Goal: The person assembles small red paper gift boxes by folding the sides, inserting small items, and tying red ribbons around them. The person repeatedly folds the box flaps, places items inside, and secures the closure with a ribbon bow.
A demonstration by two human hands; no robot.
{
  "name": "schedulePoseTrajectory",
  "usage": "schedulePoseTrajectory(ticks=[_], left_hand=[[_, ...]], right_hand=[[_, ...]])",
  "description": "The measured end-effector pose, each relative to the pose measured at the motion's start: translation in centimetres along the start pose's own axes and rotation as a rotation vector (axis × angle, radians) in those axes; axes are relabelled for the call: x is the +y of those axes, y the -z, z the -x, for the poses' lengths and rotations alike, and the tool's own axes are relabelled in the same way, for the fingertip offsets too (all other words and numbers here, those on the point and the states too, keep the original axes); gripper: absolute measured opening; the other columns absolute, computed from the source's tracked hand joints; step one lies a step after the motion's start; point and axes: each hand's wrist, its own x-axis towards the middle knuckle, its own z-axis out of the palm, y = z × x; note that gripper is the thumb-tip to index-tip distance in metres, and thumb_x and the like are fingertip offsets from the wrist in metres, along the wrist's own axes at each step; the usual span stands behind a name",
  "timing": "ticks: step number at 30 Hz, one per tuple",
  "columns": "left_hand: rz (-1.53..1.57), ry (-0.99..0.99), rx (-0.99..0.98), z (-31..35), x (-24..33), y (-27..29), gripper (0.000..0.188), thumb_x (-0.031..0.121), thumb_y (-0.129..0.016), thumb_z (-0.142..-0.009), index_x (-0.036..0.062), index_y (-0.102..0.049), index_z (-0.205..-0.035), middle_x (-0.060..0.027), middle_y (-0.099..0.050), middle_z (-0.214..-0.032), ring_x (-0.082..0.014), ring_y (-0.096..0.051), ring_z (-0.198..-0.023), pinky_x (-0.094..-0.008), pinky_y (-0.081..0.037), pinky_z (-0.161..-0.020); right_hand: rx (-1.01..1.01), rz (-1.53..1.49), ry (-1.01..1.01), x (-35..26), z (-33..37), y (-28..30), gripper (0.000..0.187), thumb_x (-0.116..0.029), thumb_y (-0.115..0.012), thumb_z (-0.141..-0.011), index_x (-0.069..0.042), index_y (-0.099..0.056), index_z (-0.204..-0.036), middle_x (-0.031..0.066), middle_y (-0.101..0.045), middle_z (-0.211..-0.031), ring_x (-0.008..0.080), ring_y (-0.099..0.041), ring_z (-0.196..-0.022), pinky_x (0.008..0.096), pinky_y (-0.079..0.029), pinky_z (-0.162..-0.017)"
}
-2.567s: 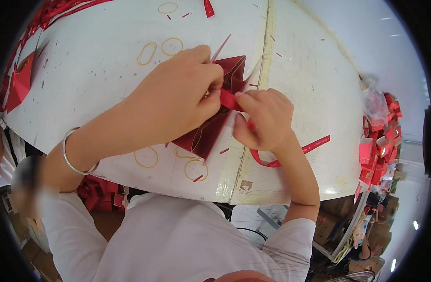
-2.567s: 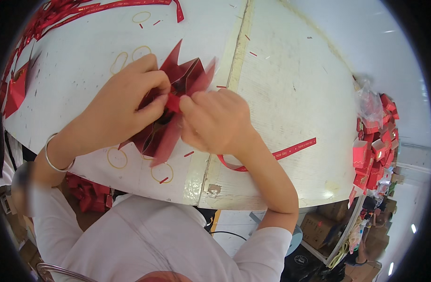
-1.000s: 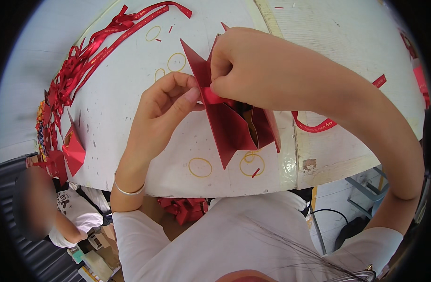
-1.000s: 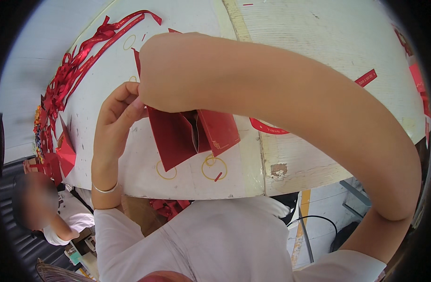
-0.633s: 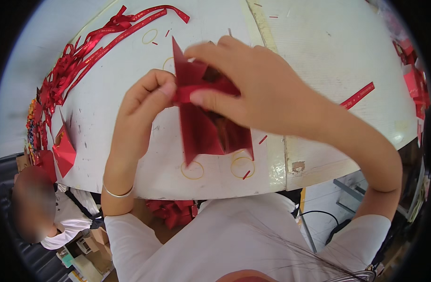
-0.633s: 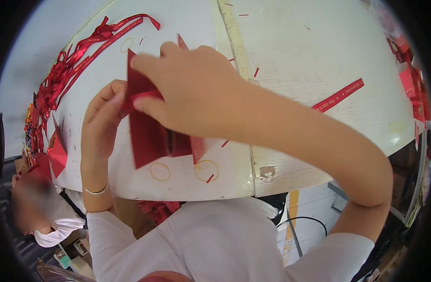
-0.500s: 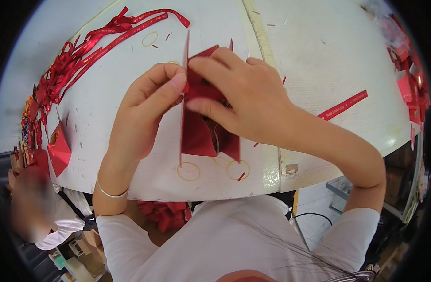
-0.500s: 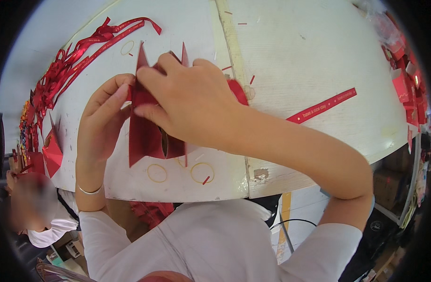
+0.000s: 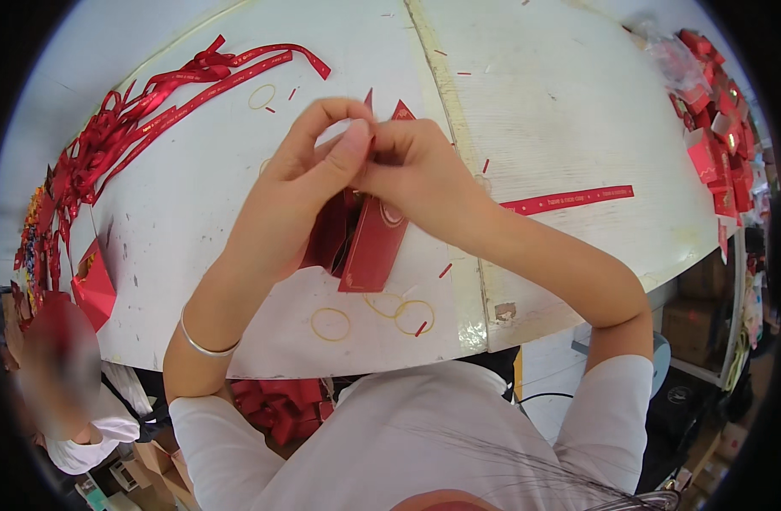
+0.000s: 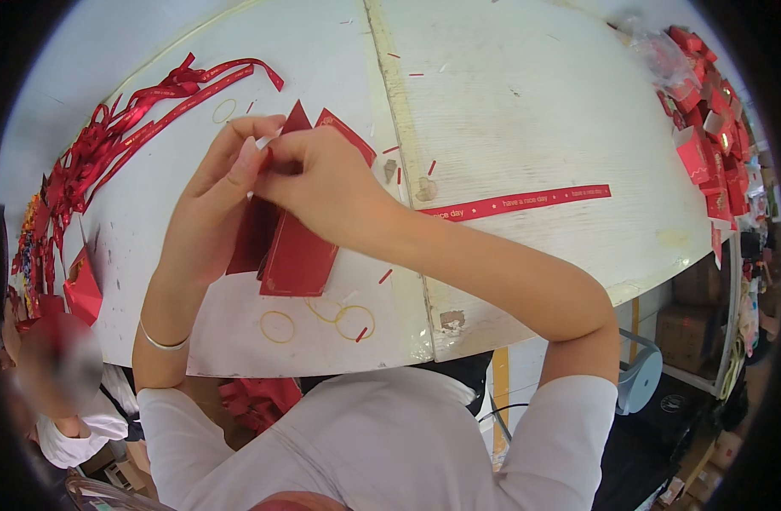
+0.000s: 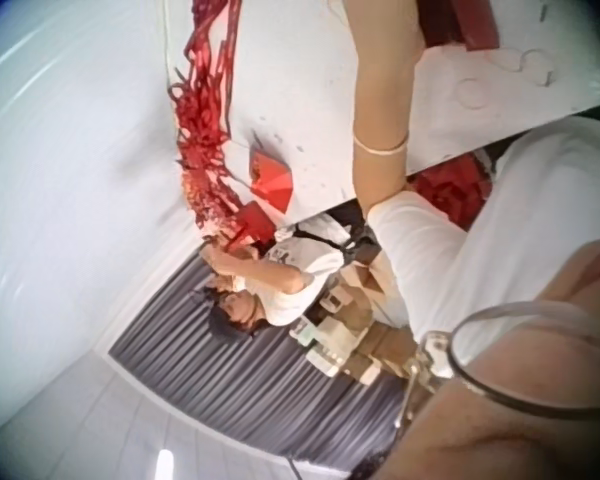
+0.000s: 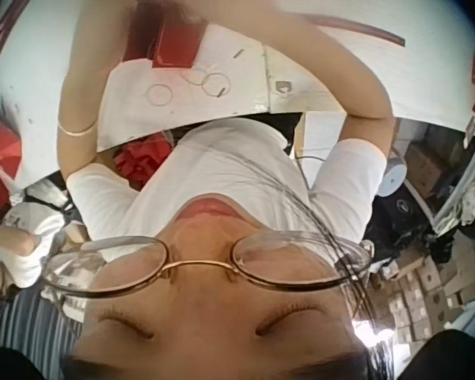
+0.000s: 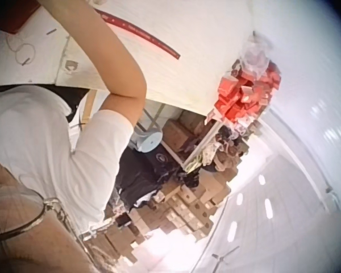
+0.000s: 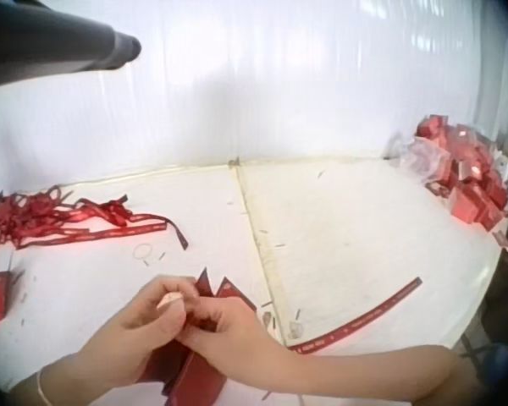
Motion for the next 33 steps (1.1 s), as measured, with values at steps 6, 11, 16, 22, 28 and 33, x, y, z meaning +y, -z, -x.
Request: schedulePoseTrajectory(ticks=[6, 11, 16, 22, 28, 33], left_hand=[[-0.543, -0.056, -0.135, 0.8, -0.3, 0.1, 0.081, -0.002, -0.058, -0.079, 0.0081, -0.012, -0.144, -0.0135, -0.05, -0.122, -0.0208, -0.052, -0.106, -0.0338, -0.041, -0.092], [-0.872, -0.034, -0.132, 0.4, -0.1, 1.1, 0.069, 0.006, -0.053, -0.082, 0.0042, -0.02, -0.143, -0.0223, -0.049, -0.125, -0.0322, -0.053, -0.11, -0.0345, -0.039, -0.094], [-0.893, -0.028, -0.08, -0.3, -0.4, 1.4, 0.066, 0.01, -0.051, -0.084, 0.0011, -0.02, -0.142, -0.0225, -0.052, -0.122, -0.0306, -0.054, -0.107, -0.0346, -0.038, -0.094], [-1.022, 0.035, 0.051, -1.6, 0.7, -1.2, 0.062, 0.025, -0.051, -0.089, -0.0058, -0.026, -0.137, -0.0203, -0.062, -0.097, -0.0307, -0.061, -0.084, -0.0362, -0.046, -0.076], [-1.177, -0.02, 0.152, -1.8, 0.5, 0.3, 0.053, 0.024, -0.054, -0.089, -0.0036, -0.037, -0.131, -0.0194, -0.062, -0.082, -0.0282, -0.06, -0.069, -0.0349, -0.046, -0.066], [-1.208, 0.012, 0.135, -2.1, 0.9, 0.5, 0.046, 0.019, -0.055, -0.088, -0.0014, -0.044, -0.127, -0.0155, -0.061, -0.079, -0.0227, -0.056, -0.065, -0.0325, -0.045, -0.064]], right_hand=[[0.005, -0.339, -0.138, -1.0, 0.0, 1.4, 0.02, -0.016, -0.063, -0.085, 0.003, -0.064, -0.083, 0.006, -0.059, -0.065, 0.01, -0.048, -0.046, 0.0232, -0.037, -0.043], [-0.05, -0.114, -0.168, -5.4, 0.2, 3.8, 0.023, -0.021, -0.064, -0.085, 0.002, -0.066, -0.087, 0.0022, -0.057, -0.063, 0.0061, -0.039, -0.043, 0.019, -0.03, -0.041], [-0.119, -0.064, -0.14, -7.7, 1.2, 6.5, 0.023, -0.017, -0.061, -0.086, 0.005, -0.065, -0.092, 0.0027, -0.055, -0.062, 0.0043, -0.036, -0.043, 0.0187, -0.027, -0.039], [-0.19, -0.036, 0.023, -10.8, 1.5, 7.0, 0.019, -0.01, -0.061, -0.083, 0.008, -0.064, -0.09, 0.0092, -0.059, -0.063, 0.0094, -0.045, -0.045, 0.0211, -0.035, -0.044], [-0.251, -0.113, -0.019, -11.7, 0.8, 9.4, 0.019, -0.012, -0.058, -0.089, 0.006, -0.064, -0.086, 0.01, -0.063, -0.067, 0.0132, -0.052, -0.048, 0.0218, -0.042, -0.048], [-0.169, -0.066, -0.079, -13.0, 2.0, 9.6, 0.02, -0.011, -0.058, -0.089, 0.006, -0.064, -0.096, 0.0116, -0.065, -0.071, 0.0151, -0.06, -0.054, 0.0213, -0.043, -0.048]])
